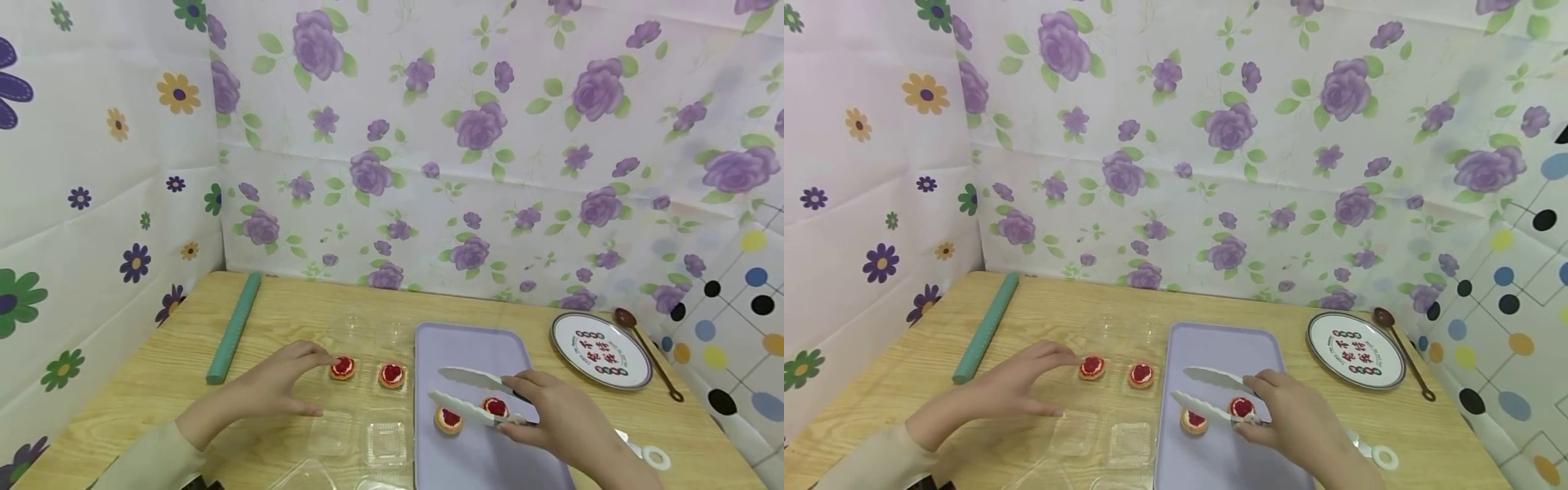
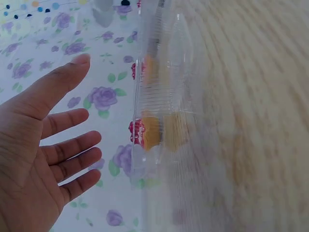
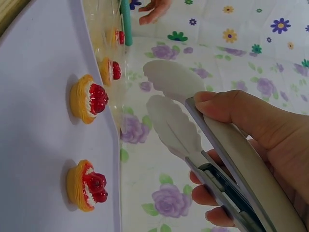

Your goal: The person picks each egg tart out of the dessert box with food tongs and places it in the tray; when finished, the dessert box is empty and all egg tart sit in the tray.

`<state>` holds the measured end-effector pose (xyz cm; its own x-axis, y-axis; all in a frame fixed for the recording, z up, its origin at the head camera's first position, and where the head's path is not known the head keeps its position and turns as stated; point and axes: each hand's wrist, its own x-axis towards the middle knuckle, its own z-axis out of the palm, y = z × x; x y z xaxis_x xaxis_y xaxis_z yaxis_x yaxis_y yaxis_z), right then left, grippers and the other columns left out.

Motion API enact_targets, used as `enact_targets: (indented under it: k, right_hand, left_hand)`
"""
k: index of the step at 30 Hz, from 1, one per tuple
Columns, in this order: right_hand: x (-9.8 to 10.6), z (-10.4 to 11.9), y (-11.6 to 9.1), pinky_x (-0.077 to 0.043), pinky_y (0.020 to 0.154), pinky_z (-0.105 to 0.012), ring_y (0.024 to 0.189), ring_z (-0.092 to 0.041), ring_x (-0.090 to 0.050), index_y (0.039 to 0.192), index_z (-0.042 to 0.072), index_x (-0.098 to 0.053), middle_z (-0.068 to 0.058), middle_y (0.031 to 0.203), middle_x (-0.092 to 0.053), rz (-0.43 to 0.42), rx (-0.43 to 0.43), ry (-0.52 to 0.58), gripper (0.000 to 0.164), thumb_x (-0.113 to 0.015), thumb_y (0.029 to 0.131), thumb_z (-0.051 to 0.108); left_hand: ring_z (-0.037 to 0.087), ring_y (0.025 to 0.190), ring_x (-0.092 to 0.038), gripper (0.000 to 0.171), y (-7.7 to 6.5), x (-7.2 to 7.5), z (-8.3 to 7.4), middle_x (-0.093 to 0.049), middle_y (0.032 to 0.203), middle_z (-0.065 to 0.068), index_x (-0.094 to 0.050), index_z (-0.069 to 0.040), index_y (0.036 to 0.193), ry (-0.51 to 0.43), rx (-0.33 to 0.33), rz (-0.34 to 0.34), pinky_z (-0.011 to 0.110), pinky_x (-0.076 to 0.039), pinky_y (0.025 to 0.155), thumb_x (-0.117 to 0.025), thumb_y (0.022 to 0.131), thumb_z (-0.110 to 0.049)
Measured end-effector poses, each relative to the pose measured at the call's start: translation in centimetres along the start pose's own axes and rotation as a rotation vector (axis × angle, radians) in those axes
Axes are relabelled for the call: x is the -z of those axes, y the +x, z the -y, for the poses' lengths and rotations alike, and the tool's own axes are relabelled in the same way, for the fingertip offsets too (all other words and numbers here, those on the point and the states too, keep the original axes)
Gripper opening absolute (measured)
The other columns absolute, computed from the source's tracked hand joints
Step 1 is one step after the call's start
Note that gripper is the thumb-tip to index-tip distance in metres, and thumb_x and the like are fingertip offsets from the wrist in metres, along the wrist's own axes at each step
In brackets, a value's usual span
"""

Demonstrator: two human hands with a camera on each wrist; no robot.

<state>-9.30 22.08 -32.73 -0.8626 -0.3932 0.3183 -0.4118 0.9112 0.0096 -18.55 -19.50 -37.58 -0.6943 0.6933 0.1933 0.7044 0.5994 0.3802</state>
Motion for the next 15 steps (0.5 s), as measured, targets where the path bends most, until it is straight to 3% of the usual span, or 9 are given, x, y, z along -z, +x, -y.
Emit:
enact_targets:
  k: [5,11,15]
  right_hand:
    - [0.1,0.5,0.7,-0.054,0.065,-0.026,0.083,-0.008,-0.065,0.113,0.013,-0.070,0.007,0.103,-0.068,-0.015,0.006,0.004,0.058,-0.079,0.070,0.051]
    - [-0.3,1.1,1.6,-0.054,0.067,-0.028,0.086,-0.008,-0.065,0.115,0.013,-0.069,0.007,0.105,-0.067,-0.044,0.030,0.006,0.058,-0.078,0.071,0.051]
    - [-0.7,1.3,2.3,-0.055,0.068,-0.029,0.087,-0.011,-0.066,0.115,0.013,-0.069,0.005,0.105,-0.068,-0.046,0.055,-0.014,0.058,-0.079,0.071,0.049]
  left_hand:
    - [0.026,0.119,-0.054,0.065,1.9,-0.2,0.2,-0.057,0.128,0.003,-0.055,-0.013,0.132,0.014,-0.027,-0.006,0.047,-0.047,0.098,-0.080,0.076,-0.034]
    - [0.027,0.120,-0.056,0.064,4.4,-1.0,0.3,-0.061,0.128,0.004,-0.057,-0.011,0.129,0.104,-0.085,-0.019,0.048,-0.046,0.101,-0.081,0.075,-0.037]
    - [0.027,0.124,-0.053,0.065,5.6,-1.7,0.3,-0.060,0.129,0.004,-0.056,-0.012,0.130,0.137,-0.078,0.020,0.049,-0.043,0.104,-0.080,0.076,-0.039]
